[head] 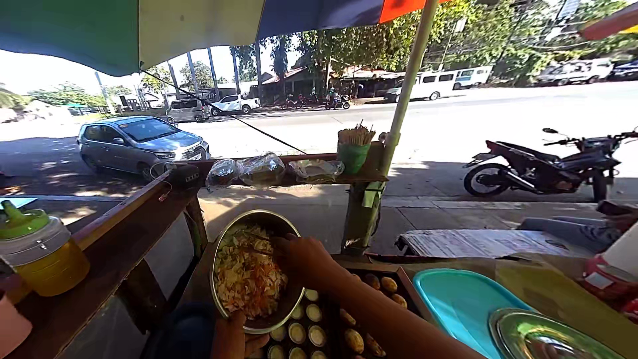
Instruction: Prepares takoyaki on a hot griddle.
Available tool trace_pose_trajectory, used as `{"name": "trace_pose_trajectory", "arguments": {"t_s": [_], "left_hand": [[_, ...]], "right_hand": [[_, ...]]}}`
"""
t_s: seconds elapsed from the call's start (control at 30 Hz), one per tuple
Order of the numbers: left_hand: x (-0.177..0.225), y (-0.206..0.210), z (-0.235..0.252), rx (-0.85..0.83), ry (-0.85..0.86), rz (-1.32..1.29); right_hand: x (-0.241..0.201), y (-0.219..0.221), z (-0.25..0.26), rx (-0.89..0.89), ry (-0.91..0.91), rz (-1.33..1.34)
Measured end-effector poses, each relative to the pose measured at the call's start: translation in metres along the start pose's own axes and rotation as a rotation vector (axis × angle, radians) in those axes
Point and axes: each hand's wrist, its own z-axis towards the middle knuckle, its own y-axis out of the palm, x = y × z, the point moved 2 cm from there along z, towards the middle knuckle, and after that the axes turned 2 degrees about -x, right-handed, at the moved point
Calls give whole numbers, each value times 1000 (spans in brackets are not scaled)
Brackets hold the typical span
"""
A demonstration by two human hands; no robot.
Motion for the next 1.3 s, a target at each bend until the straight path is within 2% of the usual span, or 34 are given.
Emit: {"name": "trace_pose_trajectory", "arguments": {"t_s": [0.13, 0.2, 0.3, 0.4, 0.5, 0.67, 0.77, 0.9, 1.0, 1.17, 1.3], "left_hand": [[-2, -6, 9, 41, 98, 37], [-2, -11, 16, 59, 131, 19], [2, -13, 21, 89, 115, -6], [5, -3, 26, 88, 119, -14], [5, 7, 36, 83, 160, -14], [3, -2, 53, 88, 226, 46], [0, -5, 52, 71, 225, 67], [-7, 7, 49, 32, 243, 20], [-13, 11, 52, 17, 260, 16], [-20, -1, 62, 7, 275, 33], [-19, 3, 58, -7, 229, 18]], "right_hand": [[6, 26, -11, -157, 81, 42], [5, 23, -25, -197, 84, 72], [5, 14, -26, -95, 73, 170], [4, 34, -2, 2, 108, 302], [5, 57, 6, -46, 119, 315], [8, 28, -34, -197, 133, 19], [12, 9, -31, -114, 144, 111], [12, 40, 3, 10, 274, 323], [14, 61, -8, -96, 297, 298], [11, 31, -59, -275, 200, 94], [20, 14, -36, -97, 248, 182]]}}
